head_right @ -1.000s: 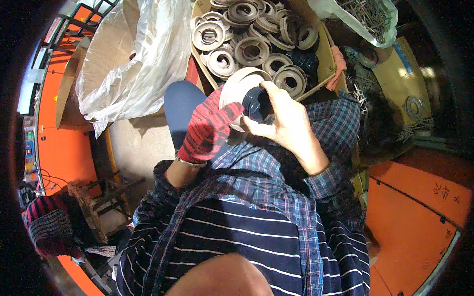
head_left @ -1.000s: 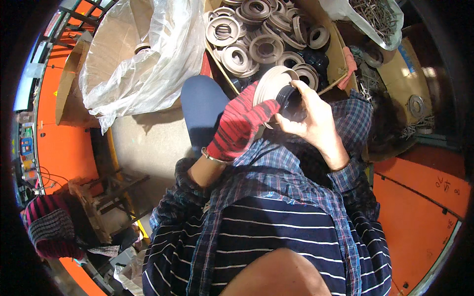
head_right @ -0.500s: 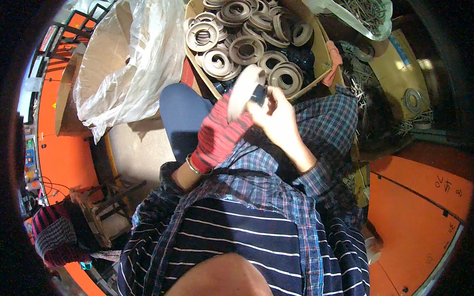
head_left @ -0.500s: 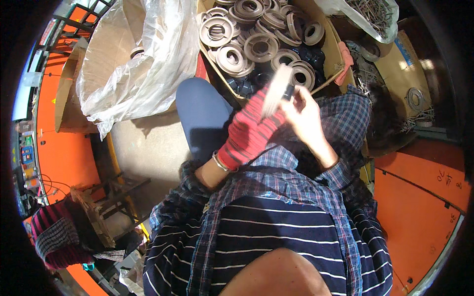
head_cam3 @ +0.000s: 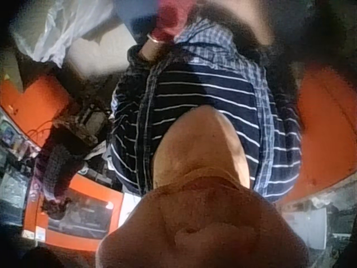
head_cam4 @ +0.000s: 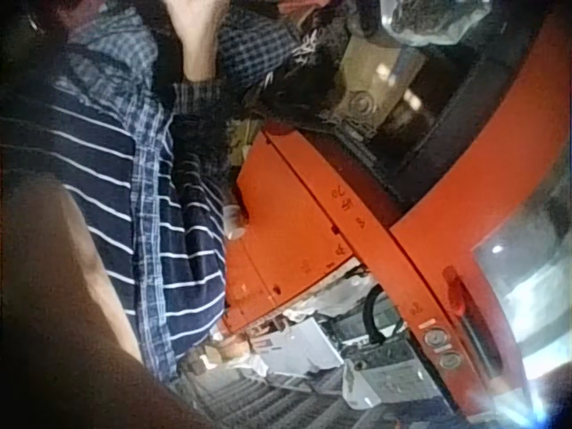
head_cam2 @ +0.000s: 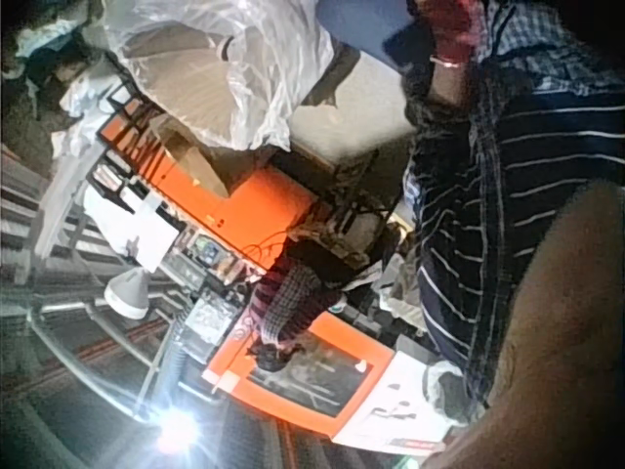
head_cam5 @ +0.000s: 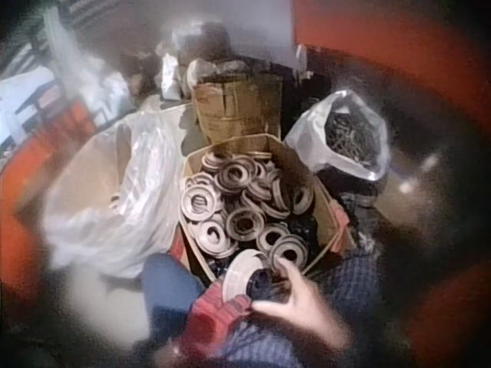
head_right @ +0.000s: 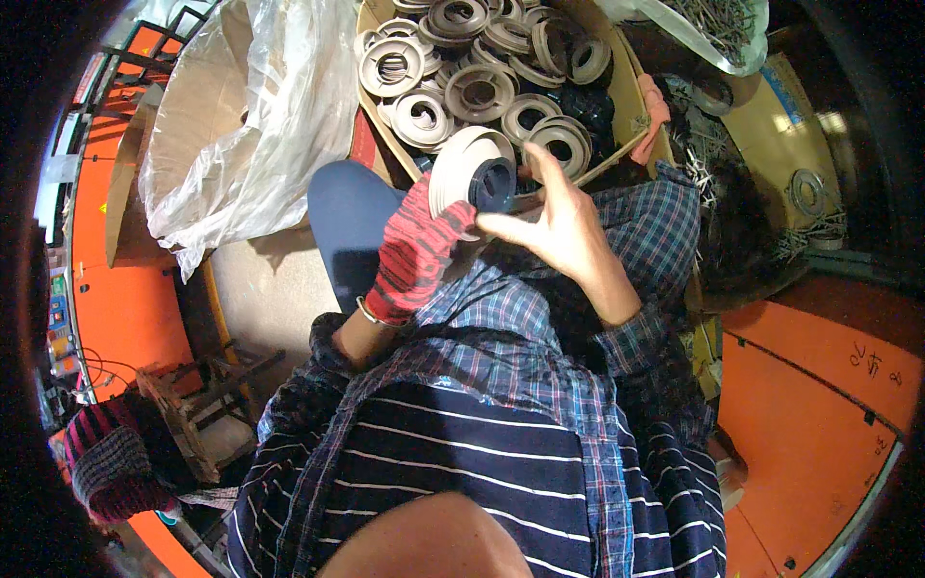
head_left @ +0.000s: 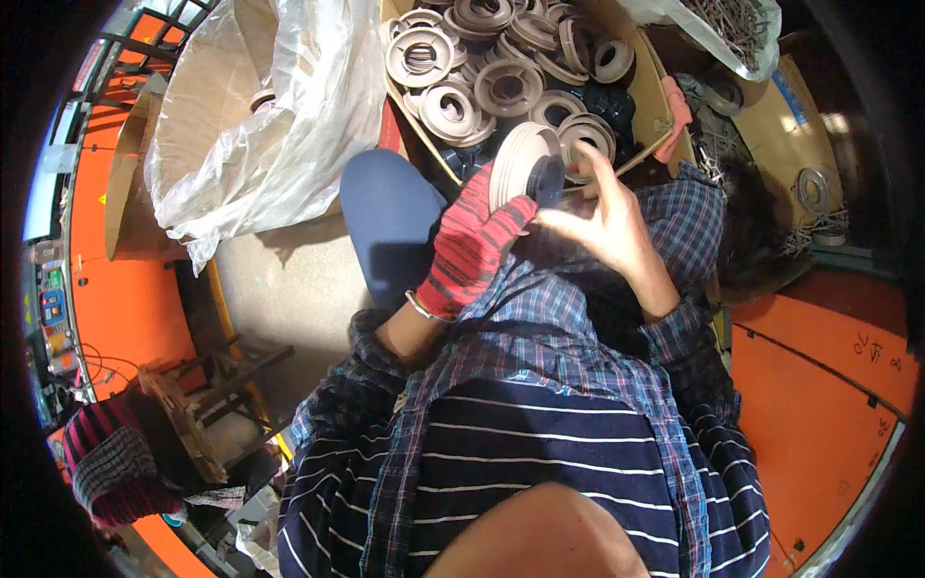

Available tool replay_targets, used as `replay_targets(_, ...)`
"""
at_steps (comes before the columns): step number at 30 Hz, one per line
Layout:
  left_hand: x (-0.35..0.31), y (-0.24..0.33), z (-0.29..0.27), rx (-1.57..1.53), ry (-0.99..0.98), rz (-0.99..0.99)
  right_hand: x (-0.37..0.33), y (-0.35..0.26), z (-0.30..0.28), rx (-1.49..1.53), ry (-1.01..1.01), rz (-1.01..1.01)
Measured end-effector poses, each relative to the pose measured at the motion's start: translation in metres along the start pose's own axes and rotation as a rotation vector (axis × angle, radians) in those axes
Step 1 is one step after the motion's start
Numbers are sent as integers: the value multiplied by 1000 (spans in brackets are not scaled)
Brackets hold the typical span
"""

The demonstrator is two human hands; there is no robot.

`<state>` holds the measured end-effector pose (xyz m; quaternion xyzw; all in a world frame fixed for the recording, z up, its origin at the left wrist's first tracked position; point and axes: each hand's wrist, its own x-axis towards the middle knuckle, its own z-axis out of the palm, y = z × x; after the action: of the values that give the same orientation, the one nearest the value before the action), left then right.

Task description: The person sits on the floor and repeatedly picks a black cylindrical part and a beige ring, presses them together, and places the assembled pair into a white plastic bag. The process is repeated for multiple units.

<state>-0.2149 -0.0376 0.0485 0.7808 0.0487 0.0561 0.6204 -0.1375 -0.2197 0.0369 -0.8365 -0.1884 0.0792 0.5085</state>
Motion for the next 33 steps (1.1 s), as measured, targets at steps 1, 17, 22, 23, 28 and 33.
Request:
replay_targets(1,0,2,-1,10,-3,4,1,1,-1,54,5,-234)
replay_targets(17,0,0,-107,730,-69,626,52,-8,17,822,-811,170)
replay_targets(22,87,72,-194,941,806,603,144,110,-3,-921,-333,4)
replay_targets(23,93,74,-196,1218,903,673,150,133,-4,-1080,-268,-73)
replay_targets(28,99,8,-109,871,67,373,154,146,5,-1117,-287,115)
replay_targets(33,100,-52,-42,-44,9,-60,161,84,11,130,-487,-84)
